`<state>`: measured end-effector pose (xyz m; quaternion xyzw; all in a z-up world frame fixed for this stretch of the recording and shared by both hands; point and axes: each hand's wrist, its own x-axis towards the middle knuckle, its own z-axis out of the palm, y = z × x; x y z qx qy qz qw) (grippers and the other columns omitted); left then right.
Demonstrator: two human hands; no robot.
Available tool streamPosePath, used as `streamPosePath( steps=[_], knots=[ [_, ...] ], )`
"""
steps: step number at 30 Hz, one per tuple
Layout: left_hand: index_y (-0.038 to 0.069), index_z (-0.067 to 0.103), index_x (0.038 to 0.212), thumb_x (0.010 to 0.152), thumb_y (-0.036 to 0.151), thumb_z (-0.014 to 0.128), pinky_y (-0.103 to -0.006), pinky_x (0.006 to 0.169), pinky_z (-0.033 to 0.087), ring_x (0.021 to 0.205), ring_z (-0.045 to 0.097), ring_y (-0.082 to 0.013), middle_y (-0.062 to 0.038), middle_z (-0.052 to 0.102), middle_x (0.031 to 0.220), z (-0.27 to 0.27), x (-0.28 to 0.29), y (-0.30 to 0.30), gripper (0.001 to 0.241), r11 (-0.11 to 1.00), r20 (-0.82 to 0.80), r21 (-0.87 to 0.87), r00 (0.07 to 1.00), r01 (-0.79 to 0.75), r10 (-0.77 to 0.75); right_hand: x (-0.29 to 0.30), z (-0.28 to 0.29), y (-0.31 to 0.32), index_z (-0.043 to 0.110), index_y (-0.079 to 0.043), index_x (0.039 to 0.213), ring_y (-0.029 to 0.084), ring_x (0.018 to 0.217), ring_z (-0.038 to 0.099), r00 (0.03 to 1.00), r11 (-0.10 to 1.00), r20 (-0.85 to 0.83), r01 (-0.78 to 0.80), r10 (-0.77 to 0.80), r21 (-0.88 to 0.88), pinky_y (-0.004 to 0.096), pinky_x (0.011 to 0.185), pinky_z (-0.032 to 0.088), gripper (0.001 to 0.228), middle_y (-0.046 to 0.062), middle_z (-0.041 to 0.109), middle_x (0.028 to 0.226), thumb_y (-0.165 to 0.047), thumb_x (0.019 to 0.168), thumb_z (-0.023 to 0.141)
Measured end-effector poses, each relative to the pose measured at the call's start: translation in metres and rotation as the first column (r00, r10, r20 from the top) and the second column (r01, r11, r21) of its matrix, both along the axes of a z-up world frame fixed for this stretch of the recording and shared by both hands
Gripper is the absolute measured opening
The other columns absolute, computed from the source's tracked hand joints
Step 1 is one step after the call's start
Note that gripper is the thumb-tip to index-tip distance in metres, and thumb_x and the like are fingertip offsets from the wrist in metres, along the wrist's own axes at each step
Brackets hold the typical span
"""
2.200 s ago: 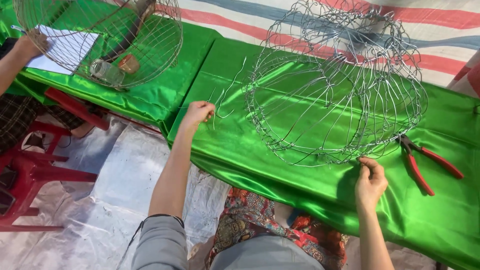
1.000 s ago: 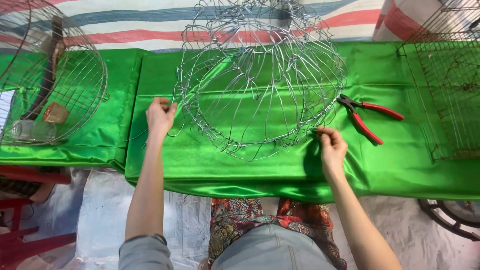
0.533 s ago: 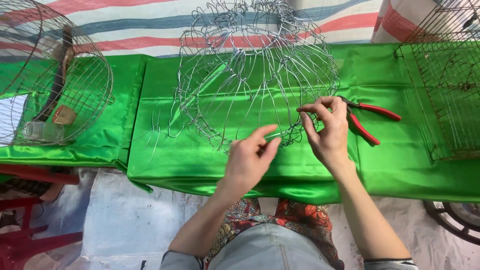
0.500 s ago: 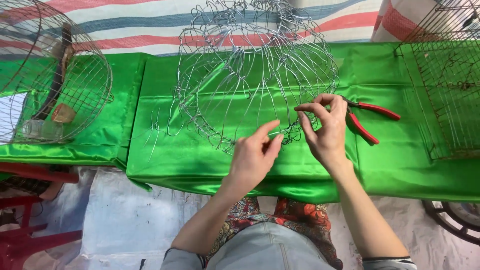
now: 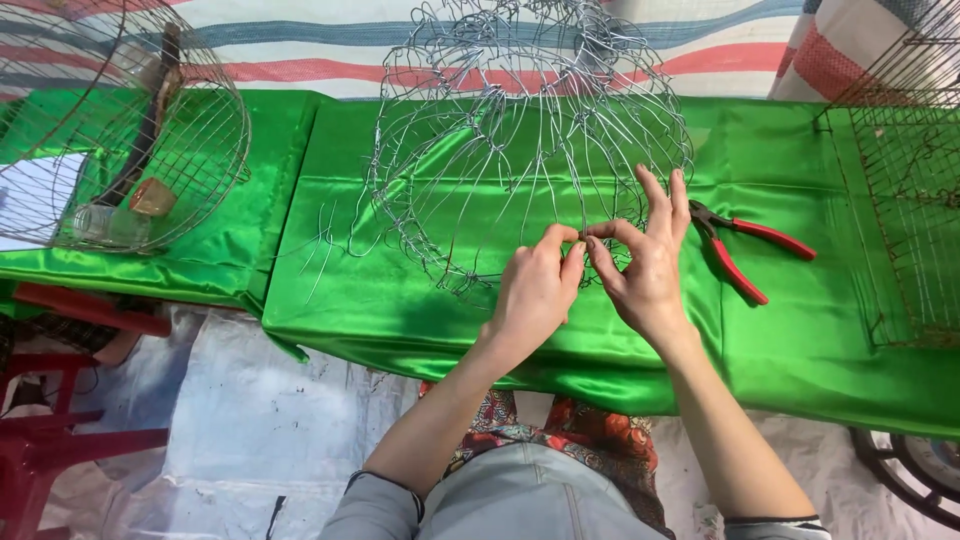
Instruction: Adding and securing base wires to a wire cage frame by twisting them by hand.
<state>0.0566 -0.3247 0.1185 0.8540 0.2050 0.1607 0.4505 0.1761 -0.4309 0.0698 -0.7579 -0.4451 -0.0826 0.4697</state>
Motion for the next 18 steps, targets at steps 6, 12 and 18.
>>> streamPosePath(
  steps=[6, 12, 18],
  knots=[
    [-0.001, 0.058, 0.114, 0.099, 0.012, 0.053, -0.0321, 0.037, 0.053, 0.034, 0.062, -0.0209, -0.009, 0.063, 0.048, 0.009, 0.008, 0.001, 0.020, 1.000, 0.090, -0.012, 0.996, -0.009, 0.010, 0.004, -0.005, -0.001, 0.076, -0.016, 0.100, 0.049, 0.154, 0.012, 1.000, 0.999, -0.019, -0.004, 0.003, -0.035, 0.062, 0.123, 0.018, 0.007, 0.021, 0.040, 0.157, -0.014, 0.093, 0.077],
    [0.000, 0.059, 0.102, 0.098, 0.008, 0.052, -0.0317, 0.037, 0.051, 0.033, 0.061, -0.0199, -0.007, 0.061, 0.045, 0.003, 0.016, 0.004, 0.012, 0.999, 0.088, -0.046, 0.996, -0.015, 0.019, 0.007, -0.009, 0.000, 0.076, -0.018, 0.098, 0.049, 0.154, 0.011, 1.000, 0.998, -0.024, -0.020, 0.019, -0.059, 0.061, 0.123, 0.017, 0.004, 0.018, 0.042, 0.156, -0.018, 0.095, 0.077],
    [0.004, 0.058, 0.099, 0.096, 0.010, 0.051, -0.0340, 0.041, 0.053, 0.035, 0.063, -0.0224, -0.003, 0.058, 0.039, -0.007, 0.021, 0.001, 0.010, 0.999, 0.049, 0.007, 0.998, -0.049, 0.049, 0.008, -0.005, -0.002, 0.077, -0.020, 0.100, 0.049, 0.154, 0.011, 0.999, 0.997, -0.029, -0.037, 0.035, -0.073, 0.060, 0.123, 0.018, 0.006, 0.016, 0.043, 0.156, -0.017, 0.095, 0.075]
  ],
)
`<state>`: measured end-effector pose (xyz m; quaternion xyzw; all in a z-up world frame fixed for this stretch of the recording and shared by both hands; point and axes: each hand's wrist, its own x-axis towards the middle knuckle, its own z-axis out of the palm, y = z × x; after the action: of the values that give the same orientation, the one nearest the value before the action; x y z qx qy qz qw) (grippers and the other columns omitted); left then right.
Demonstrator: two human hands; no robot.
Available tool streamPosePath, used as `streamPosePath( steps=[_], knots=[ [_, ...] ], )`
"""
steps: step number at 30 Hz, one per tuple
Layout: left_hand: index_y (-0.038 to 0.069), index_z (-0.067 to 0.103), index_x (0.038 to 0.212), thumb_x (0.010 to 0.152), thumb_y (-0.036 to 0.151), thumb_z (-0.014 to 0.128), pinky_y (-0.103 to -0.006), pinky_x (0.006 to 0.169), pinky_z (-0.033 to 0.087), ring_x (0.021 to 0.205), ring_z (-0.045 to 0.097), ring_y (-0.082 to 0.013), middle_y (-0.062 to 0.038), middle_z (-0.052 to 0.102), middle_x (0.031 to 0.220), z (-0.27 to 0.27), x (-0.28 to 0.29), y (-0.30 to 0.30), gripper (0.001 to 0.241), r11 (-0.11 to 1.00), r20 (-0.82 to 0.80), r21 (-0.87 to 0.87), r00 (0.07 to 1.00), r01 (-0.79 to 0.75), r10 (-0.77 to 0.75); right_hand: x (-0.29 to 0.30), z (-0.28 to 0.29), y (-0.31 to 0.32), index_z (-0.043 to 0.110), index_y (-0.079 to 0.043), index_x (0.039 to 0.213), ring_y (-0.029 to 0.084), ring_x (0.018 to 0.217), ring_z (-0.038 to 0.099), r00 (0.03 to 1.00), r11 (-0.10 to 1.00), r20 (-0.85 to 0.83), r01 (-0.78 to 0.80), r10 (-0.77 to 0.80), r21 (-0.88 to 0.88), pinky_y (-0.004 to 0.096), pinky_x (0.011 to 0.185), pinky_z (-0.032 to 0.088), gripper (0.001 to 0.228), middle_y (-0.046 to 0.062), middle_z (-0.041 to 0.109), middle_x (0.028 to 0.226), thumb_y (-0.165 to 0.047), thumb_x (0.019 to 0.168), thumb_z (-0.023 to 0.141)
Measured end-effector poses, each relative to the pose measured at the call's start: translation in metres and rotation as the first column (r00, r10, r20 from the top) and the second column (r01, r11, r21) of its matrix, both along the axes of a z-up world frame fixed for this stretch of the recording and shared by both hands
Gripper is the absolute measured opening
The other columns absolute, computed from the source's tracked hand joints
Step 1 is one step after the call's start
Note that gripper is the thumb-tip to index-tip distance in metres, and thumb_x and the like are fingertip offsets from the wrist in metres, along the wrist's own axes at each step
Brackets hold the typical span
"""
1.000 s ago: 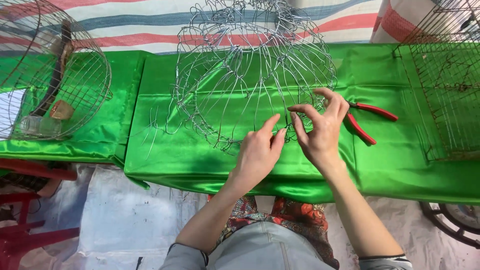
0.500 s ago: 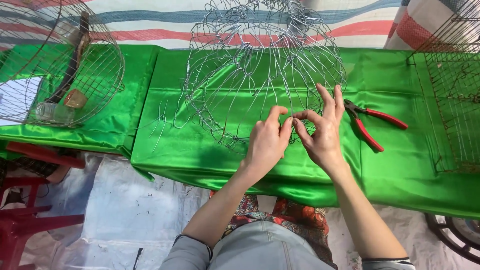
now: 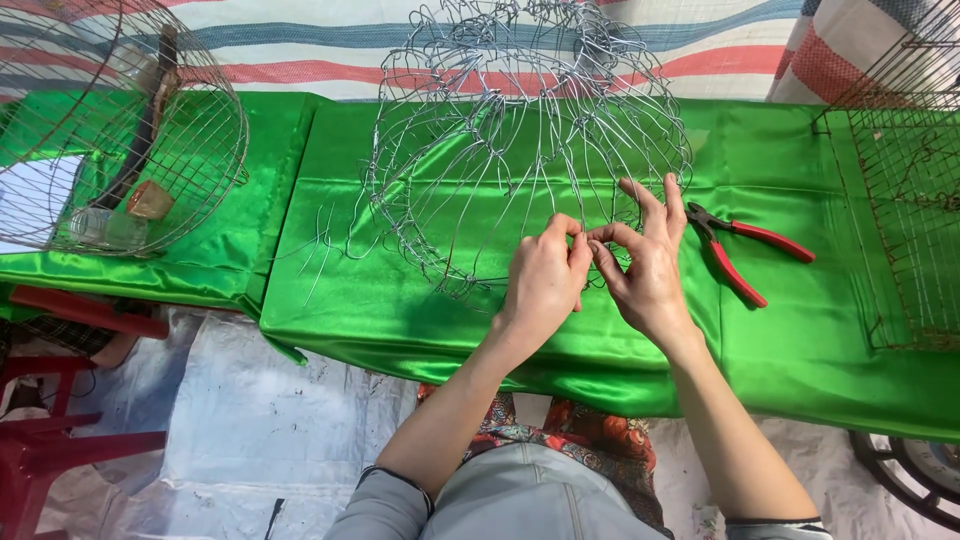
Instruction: Adding and securing base wires to a wire cage frame by twisting them by hand.
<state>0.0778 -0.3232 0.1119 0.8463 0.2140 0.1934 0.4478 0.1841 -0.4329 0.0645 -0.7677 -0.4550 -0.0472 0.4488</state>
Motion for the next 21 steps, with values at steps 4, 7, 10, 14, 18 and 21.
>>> streamPosePath(
  steps=[4, 7, 10, 14, 18, 21],
  knots=[
    [0.007, 0.057, 0.098, 0.095, 0.012, 0.051, -0.0364, 0.047, 0.056, 0.038, 0.064, -0.0240, -0.002, 0.056, 0.037, 0.0020, -0.0009, -0.0035, 0.009, 0.999, -0.020, 0.030, 1.000, -0.013, 0.014, -0.0017, 0.0040, -0.0005, 0.076, -0.017, 0.098, 0.049, 0.154, 0.012, 1.000, 1.000, -0.012, -0.004, 0.004, 0.012, 0.061, 0.124, 0.017, 0.007, 0.016, 0.044, 0.154, -0.013, 0.092, 0.076],
    [0.009, 0.055, 0.096, 0.095, 0.015, 0.052, -0.0382, 0.049, 0.057, 0.039, 0.064, -0.0242, -0.001, 0.054, 0.036, 0.0016, 0.0003, -0.0047, 0.007, 0.999, -0.048, 0.030, 0.998, -0.028, 0.030, -0.0025, 0.0033, 0.0004, 0.075, -0.016, 0.095, 0.049, 0.154, 0.013, 1.000, 1.000, 0.006, 0.008, -0.008, 0.016, 0.061, 0.123, 0.017, 0.007, 0.016, 0.045, 0.154, -0.012, 0.090, 0.076],
    [0.009, 0.053, 0.096, 0.094, 0.016, 0.052, -0.0390, 0.051, 0.058, 0.041, 0.066, -0.0246, 0.000, 0.054, 0.036, 0.0013, 0.0004, -0.0060, 0.007, 0.999, -0.057, 0.035, 0.998, -0.033, 0.035, -0.0045, 0.0052, 0.0013, 0.074, -0.014, 0.095, 0.048, 0.154, 0.015, 0.999, 0.999, 0.032, 0.020, -0.021, 0.028, 0.061, 0.124, 0.019, 0.007, 0.016, 0.045, 0.153, -0.010, 0.089, 0.076],
    [0.011, 0.052, 0.095, 0.094, 0.018, 0.052, -0.0397, 0.053, 0.059, 0.041, 0.067, -0.0248, -0.001, 0.055, 0.036, -0.0033, 0.0013, -0.0047, 0.007, 0.999, -0.057, 0.045, 0.998, -0.027, 0.030, -0.0055, 0.0055, 0.0022, 0.073, -0.014, 0.095, 0.048, 0.153, 0.016, 0.998, 0.999, 0.057, 0.023, -0.025, 0.037, 0.061, 0.124, 0.019, 0.009, 0.016, 0.046, 0.153, -0.009, 0.088, 0.075],
    [0.010, 0.050, 0.094, 0.094, 0.017, 0.051, -0.0415, 0.053, 0.059, 0.042, 0.067, -0.0262, -0.002, 0.054, 0.035, -0.0026, 0.0016, -0.0041, 0.007, 0.998, -0.065, 0.057, 0.998, -0.018, 0.022, -0.0068, 0.0043, 0.0026, 0.071, -0.012, 0.096, 0.050, 0.153, 0.015, 0.997, 0.998, 0.075, 0.025, -0.029, 0.052, 0.062, 0.123, 0.021, 0.013, 0.017, 0.046, 0.152, -0.005, 0.086, 0.074],
    [0.010, 0.049, 0.094, 0.093, 0.017, 0.049, -0.0422, 0.053, 0.059, 0.041, 0.067, -0.0272, -0.002, 0.054, 0.035, 0.0001, 0.0011, -0.0039, 0.007, 0.998, -0.068, 0.056, 0.997, -0.017, 0.020, -0.0090, 0.0064, 0.0030, 0.070, -0.012, 0.097, 0.050, 0.153, 0.015, 0.997, 0.998, 0.075, 0.031, -0.036, 0.061, 0.062, 0.122, 0.022, 0.014, 0.018, 0.046, 0.152, -0.004, 0.086, 0.074]
  ],
)
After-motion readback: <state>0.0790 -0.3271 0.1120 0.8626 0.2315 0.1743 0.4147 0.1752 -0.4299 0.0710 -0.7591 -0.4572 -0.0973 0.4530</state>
